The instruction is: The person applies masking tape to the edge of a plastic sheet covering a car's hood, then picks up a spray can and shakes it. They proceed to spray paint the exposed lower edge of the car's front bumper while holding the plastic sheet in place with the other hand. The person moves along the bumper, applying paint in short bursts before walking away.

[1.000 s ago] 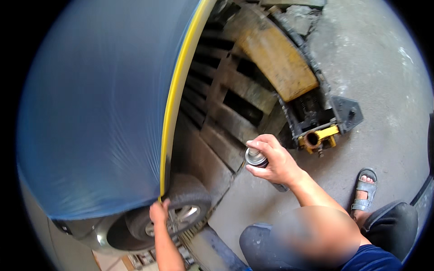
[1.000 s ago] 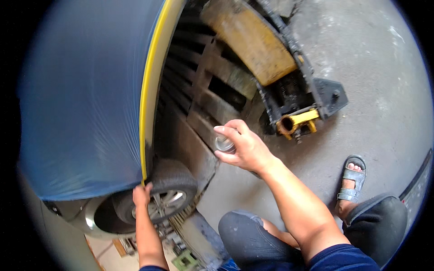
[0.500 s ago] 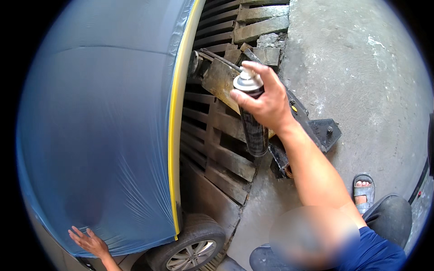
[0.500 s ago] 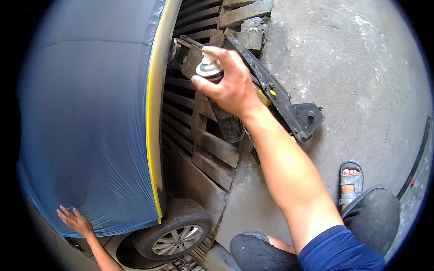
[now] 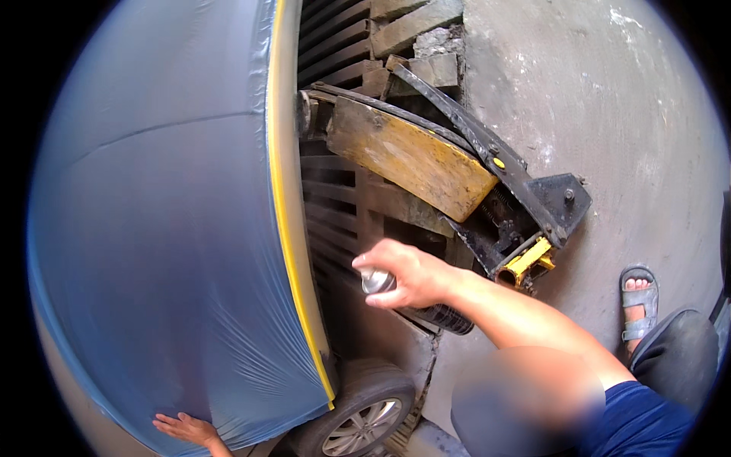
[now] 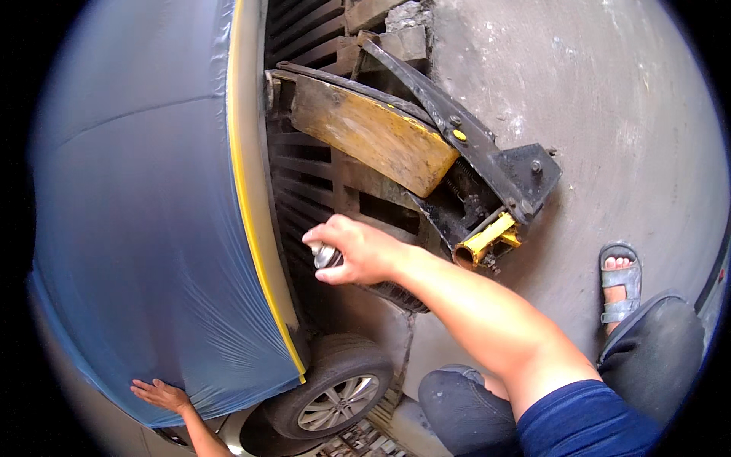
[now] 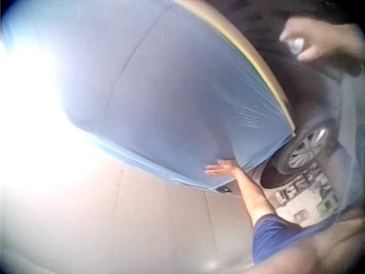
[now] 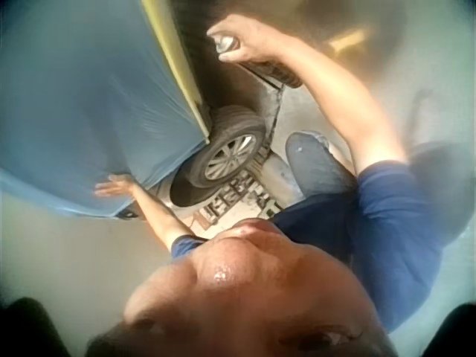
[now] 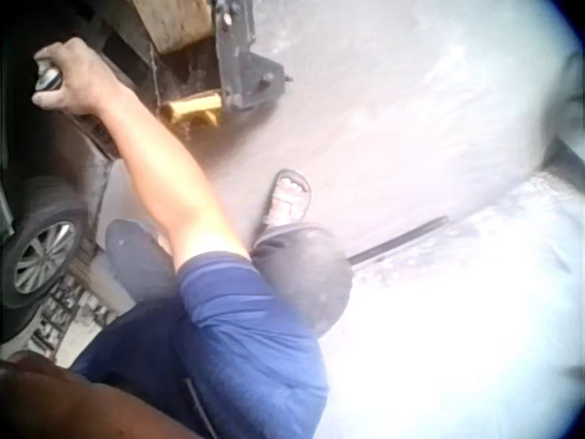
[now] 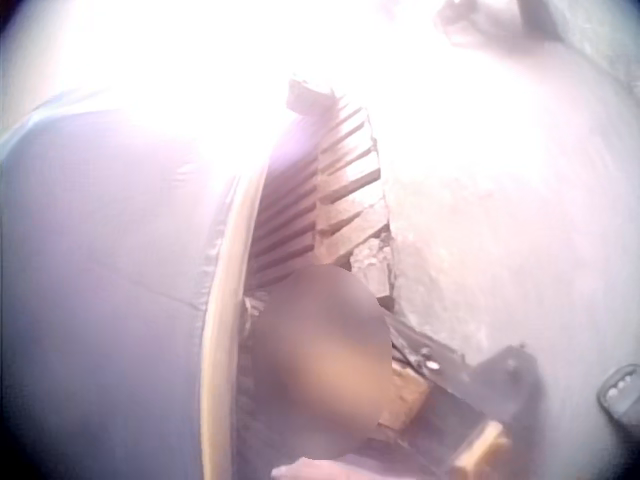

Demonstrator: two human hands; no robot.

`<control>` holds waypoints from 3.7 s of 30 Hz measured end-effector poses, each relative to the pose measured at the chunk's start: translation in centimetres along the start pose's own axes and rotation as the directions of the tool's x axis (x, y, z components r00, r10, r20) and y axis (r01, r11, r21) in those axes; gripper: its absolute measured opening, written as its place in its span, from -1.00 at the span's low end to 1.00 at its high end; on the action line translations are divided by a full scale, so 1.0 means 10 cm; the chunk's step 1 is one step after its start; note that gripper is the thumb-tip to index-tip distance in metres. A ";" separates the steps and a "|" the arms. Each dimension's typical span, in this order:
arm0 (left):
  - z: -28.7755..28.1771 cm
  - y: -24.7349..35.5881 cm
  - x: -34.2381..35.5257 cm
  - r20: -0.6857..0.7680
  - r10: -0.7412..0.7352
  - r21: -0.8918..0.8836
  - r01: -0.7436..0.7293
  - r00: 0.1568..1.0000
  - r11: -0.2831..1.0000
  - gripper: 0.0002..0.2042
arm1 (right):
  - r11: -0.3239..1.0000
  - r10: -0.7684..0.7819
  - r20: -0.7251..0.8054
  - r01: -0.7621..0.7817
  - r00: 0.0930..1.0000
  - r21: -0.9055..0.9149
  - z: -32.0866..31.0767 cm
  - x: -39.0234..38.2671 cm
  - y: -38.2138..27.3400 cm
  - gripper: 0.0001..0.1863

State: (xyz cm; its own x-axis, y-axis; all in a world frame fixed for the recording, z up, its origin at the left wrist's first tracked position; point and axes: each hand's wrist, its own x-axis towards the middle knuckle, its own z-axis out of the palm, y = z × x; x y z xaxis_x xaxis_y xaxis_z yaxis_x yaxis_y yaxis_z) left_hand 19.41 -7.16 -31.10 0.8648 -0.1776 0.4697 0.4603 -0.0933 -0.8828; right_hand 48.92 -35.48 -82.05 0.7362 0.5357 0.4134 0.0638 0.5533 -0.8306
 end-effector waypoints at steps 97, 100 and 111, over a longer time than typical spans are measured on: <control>-0.02 0.11 0.07 -0.069 0.000 0.038 0.002 0.998 0.999 -0.41 | 0.835 -0.411 -0.458 0.122 0.788 -0.537 -1.22 0.57 -0.54 -0.40; -0.13 0.10 0.09 -0.066 0.012 0.049 -0.009 0.998 0.999 -0.42 | 0.894 -0.335 -0.455 0.126 0.825 -0.429 -0.77 0.28 -0.48 -0.43; -0.16 -0.78 -1.37 0.171 -0.332 0.033 0.331 0.928 0.943 -0.40 | 0.925 -0.246 -0.419 0.083 0.874 -0.370 -0.26 -0.19 -0.58 -0.40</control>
State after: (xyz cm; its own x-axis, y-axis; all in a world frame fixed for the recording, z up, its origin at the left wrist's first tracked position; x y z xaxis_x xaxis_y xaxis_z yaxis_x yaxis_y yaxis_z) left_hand 3.66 -5.60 -30.69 0.6839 0.0334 0.7288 0.7270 -0.1145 -0.6770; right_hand 48.90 -41.38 -79.00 0.9101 0.0650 0.4092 0.3694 0.3201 -0.8724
